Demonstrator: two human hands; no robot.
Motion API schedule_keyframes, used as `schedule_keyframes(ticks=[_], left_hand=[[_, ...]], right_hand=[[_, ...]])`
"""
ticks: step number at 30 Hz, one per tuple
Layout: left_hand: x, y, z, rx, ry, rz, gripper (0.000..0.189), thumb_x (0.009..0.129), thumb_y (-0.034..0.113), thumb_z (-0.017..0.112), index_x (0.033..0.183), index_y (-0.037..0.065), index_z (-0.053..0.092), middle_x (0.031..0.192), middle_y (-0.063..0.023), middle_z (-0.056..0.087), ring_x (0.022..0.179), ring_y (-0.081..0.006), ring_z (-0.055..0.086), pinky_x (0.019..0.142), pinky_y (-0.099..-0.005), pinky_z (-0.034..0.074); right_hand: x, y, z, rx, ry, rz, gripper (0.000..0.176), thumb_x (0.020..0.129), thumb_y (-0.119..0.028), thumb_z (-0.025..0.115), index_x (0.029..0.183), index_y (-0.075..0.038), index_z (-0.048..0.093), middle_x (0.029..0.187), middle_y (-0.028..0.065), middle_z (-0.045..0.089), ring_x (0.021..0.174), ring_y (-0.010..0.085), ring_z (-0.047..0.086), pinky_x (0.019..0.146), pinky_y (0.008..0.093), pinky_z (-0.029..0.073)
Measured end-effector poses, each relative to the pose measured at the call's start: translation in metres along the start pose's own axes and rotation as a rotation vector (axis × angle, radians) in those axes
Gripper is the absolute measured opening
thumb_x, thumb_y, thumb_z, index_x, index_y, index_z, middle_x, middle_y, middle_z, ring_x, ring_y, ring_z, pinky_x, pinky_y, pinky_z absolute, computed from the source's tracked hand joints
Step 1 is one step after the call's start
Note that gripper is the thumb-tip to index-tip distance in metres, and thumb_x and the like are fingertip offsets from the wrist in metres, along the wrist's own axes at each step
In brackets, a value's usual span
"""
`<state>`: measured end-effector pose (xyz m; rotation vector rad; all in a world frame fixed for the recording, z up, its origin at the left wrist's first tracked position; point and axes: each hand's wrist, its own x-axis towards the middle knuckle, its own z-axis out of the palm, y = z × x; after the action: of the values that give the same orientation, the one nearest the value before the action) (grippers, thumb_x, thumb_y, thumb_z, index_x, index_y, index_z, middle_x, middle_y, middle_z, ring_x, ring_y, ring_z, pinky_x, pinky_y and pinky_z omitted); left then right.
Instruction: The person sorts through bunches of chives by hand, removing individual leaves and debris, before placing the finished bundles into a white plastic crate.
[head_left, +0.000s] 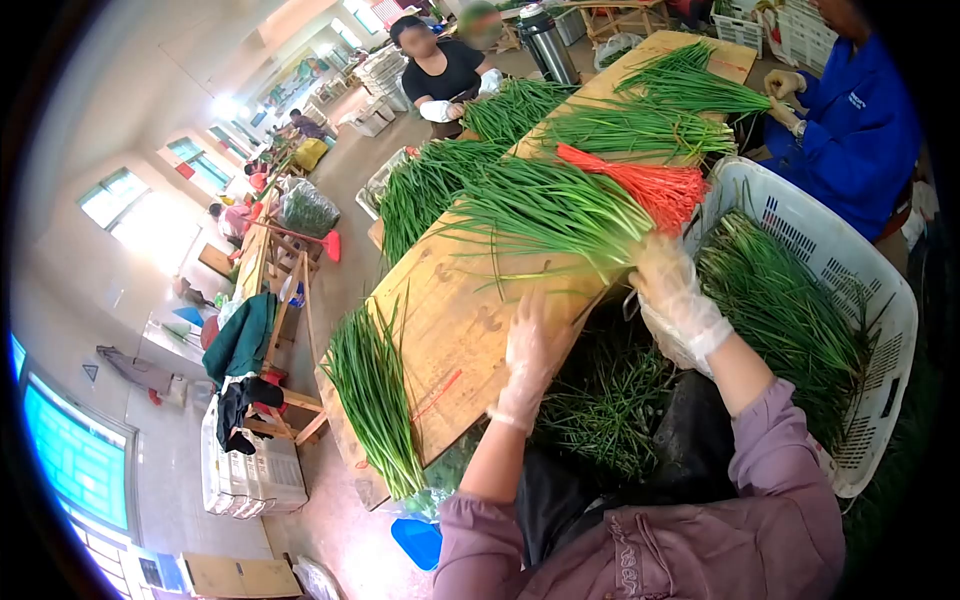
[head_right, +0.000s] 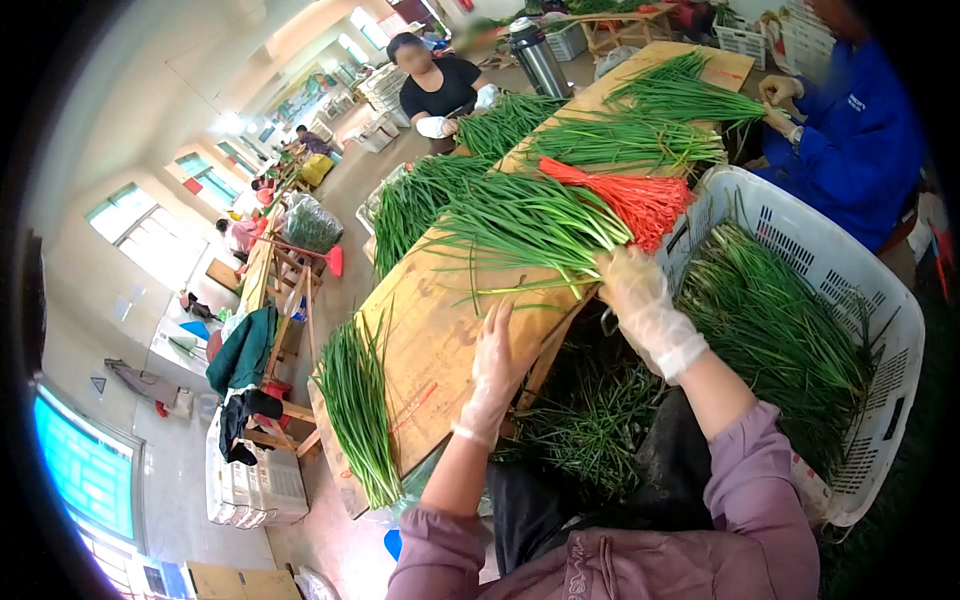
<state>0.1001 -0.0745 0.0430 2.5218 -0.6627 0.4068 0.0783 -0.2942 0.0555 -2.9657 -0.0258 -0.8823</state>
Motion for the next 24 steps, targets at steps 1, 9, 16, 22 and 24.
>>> schedule_keyframes(ticks=[1,9,16,22,24], left_hand=[[0.016,0.009,0.005,0.077,-0.051,0.012,0.075,0.069,0.021,0.067,0.132,0.012,0.027,0.127,-0.0149,0.038,0.117,-0.0322,0.036,0.094,-0.0416,0.034],[0.003,-0.004,0.043,0.117,-0.062,0.134,0.063,0.069,0.018,0.064,0.126,0.013,0.037,0.11,-0.0105,0.05,0.099,-0.0309,0.048,0.085,-0.0435,0.039],[-0.142,-0.008,0.05,0.212,-0.388,0.407,0.031,0.074,0.007,0.047,0.104,0.009,0.052,0.082,-0.0089,0.054,0.076,-0.0243,0.055,0.063,-0.0339,0.045],[-0.234,-0.045,0.137,0.097,-0.701,0.353,0.012,0.075,0.009,0.047,0.078,0.008,0.058,0.076,-0.0101,0.061,0.072,-0.027,0.061,0.058,-0.0355,0.05],[-0.223,-0.032,0.135,0.187,-0.777,0.28,0.015,0.076,0.009,0.046,0.085,0.008,0.058,0.082,-0.0099,0.061,0.077,-0.0276,0.06,0.064,-0.0365,0.049]], right_hand=[[0.003,0.006,0.013,-0.06,-0.057,0.05,0.019,0.07,-0.012,0.063,0.088,-0.008,0.059,0.07,0.0068,0.056,0.075,0.0231,0.056,0.058,0.0323,0.048],[-0.081,-0.011,-0.021,0.242,-0.59,-0.319,0.005,0.071,-0.009,0.057,0.075,-0.007,0.058,0.072,0.0079,0.062,0.066,0.0198,0.063,0.052,0.0323,0.05],[-0.058,0.008,-0.021,0.661,-0.636,-0.193,0.03,0.083,-0.032,0.05,0.098,-0.007,0.058,0.088,0.0129,0.062,0.083,0.031,0.059,0.072,0.0387,0.047],[0.042,-0.007,0.04,0.413,-0.271,0.197,0.062,0.078,-0.041,0.057,0.125,-0.006,0.036,0.101,0.0158,0.054,0.093,0.0261,0.053,0.078,0.0363,0.045],[0.051,-0.032,0.04,0.129,-0.455,0.215,0.087,0.072,-0.045,0.063,0.135,-0.002,0.021,0.103,0.0184,0.052,0.098,0.0292,0.05,0.08,0.0394,0.043]])
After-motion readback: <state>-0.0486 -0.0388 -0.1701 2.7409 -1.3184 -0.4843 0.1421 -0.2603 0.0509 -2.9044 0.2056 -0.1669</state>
